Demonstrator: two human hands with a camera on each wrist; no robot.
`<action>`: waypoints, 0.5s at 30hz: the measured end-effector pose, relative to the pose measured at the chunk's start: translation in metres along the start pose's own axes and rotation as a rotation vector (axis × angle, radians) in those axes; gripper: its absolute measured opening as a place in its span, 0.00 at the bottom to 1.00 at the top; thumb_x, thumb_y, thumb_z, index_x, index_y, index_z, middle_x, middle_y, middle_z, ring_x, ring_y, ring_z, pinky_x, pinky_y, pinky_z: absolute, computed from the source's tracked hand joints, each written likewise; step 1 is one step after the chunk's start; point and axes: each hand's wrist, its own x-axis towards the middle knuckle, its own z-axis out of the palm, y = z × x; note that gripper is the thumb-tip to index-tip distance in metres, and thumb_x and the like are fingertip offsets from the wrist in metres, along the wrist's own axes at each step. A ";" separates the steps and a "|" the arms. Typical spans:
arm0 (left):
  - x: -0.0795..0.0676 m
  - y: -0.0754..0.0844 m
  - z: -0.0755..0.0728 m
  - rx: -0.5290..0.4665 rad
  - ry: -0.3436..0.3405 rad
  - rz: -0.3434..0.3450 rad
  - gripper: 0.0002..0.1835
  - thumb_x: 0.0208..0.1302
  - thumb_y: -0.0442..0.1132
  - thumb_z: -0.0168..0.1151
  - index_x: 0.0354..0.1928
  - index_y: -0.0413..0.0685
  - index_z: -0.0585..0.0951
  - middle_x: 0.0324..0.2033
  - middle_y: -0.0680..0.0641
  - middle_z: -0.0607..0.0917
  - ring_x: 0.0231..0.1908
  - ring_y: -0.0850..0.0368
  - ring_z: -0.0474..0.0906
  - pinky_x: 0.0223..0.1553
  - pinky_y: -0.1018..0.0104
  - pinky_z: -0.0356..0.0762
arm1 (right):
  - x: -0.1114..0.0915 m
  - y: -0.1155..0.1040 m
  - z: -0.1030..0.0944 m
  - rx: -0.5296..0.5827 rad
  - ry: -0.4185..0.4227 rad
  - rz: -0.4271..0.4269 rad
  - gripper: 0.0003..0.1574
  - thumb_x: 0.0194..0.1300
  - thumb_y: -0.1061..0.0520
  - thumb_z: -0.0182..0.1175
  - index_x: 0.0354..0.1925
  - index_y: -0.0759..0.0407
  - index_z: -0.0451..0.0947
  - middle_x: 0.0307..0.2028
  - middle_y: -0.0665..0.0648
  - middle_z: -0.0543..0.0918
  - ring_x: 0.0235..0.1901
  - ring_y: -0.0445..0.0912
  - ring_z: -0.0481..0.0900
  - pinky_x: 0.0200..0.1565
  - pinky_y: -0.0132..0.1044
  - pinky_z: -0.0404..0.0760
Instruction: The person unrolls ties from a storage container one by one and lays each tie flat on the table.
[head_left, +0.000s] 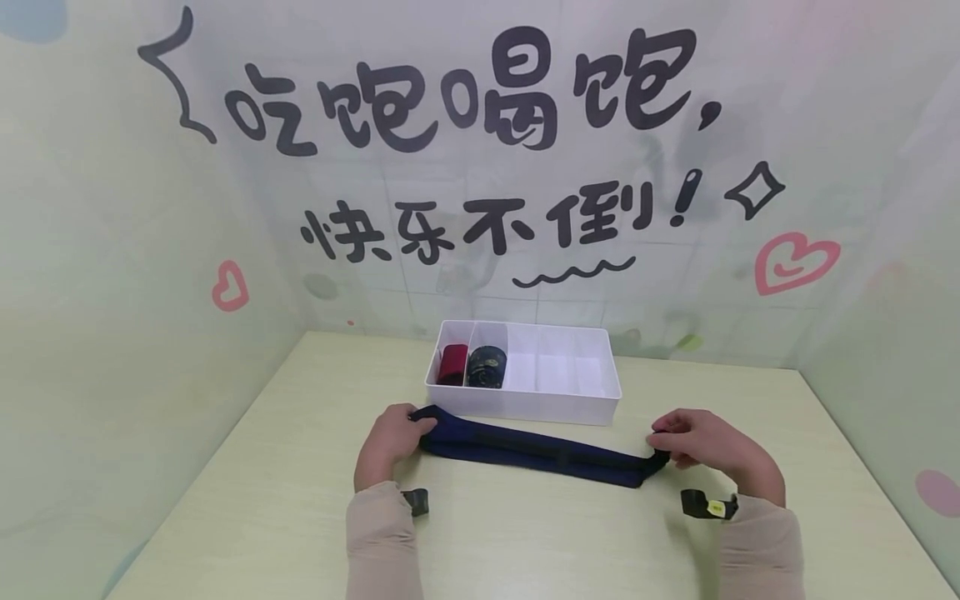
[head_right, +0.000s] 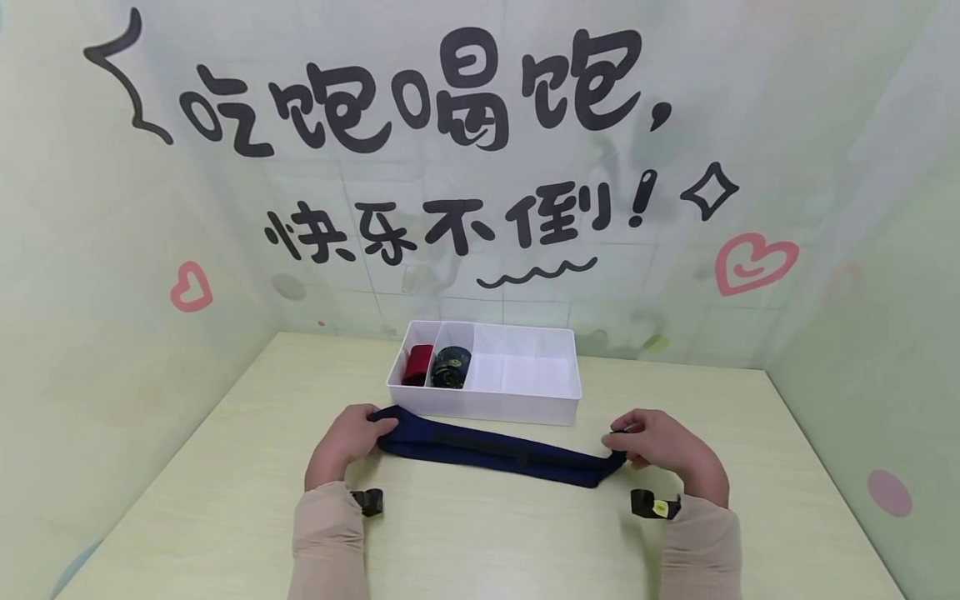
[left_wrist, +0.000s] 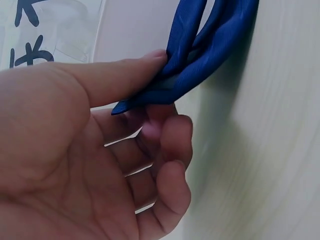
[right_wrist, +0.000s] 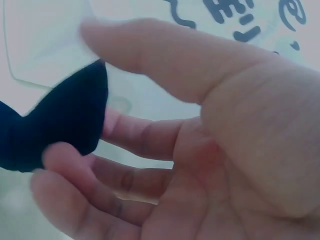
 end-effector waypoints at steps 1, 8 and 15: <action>0.000 0.000 0.000 0.000 0.007 -0.002 0.20 0.73 0.47 0.59 0.51 0.35 0.81 0.44 0.39 0.85 0.39 0.47 0.76 0.41 0.57 0.74 | -0.001 0.001 0.000 0.015 0.000 0.000 0.28 0.70 0.49 0.64 0.56 0.69 0.75 0.41 0.59 0.82 0.34 0.46 0.80 0.40 0.37 0.84; -0.001 0.000 -0.002 0.003 0.042 -0.019 0.27 0.73 0.48 0.59 0.60 0.30 0.77 0.56 0.31 0.83 0.49 0.40 0.80 0.53 0.47 0.78 | -0.002 0.004 -0.003 0.021 0.008 0.009 0.27 0.68 0.60 0.57 0.61 0.73 0.69 0.45 0.63 0.79 0.35 0.46 0.79 0.43 0.38 0.82; 0.000 -0.004 -0.003 0.006 0.071 -0.018 0.30 0.73 0.47 0.57 0.65 0.27 0.73 0.63 0.26 0.77 0.63 0.30 0.75 0.64 0.40 0.72 | 0.000 0.011 -0.006 -0.038 0.041 0.040 0.33 0.58 0.65 0.56 0.63 0.74 0.68 0.51 0.69 0.79 0.36 0.46 0.81 0.43 0.38 0.80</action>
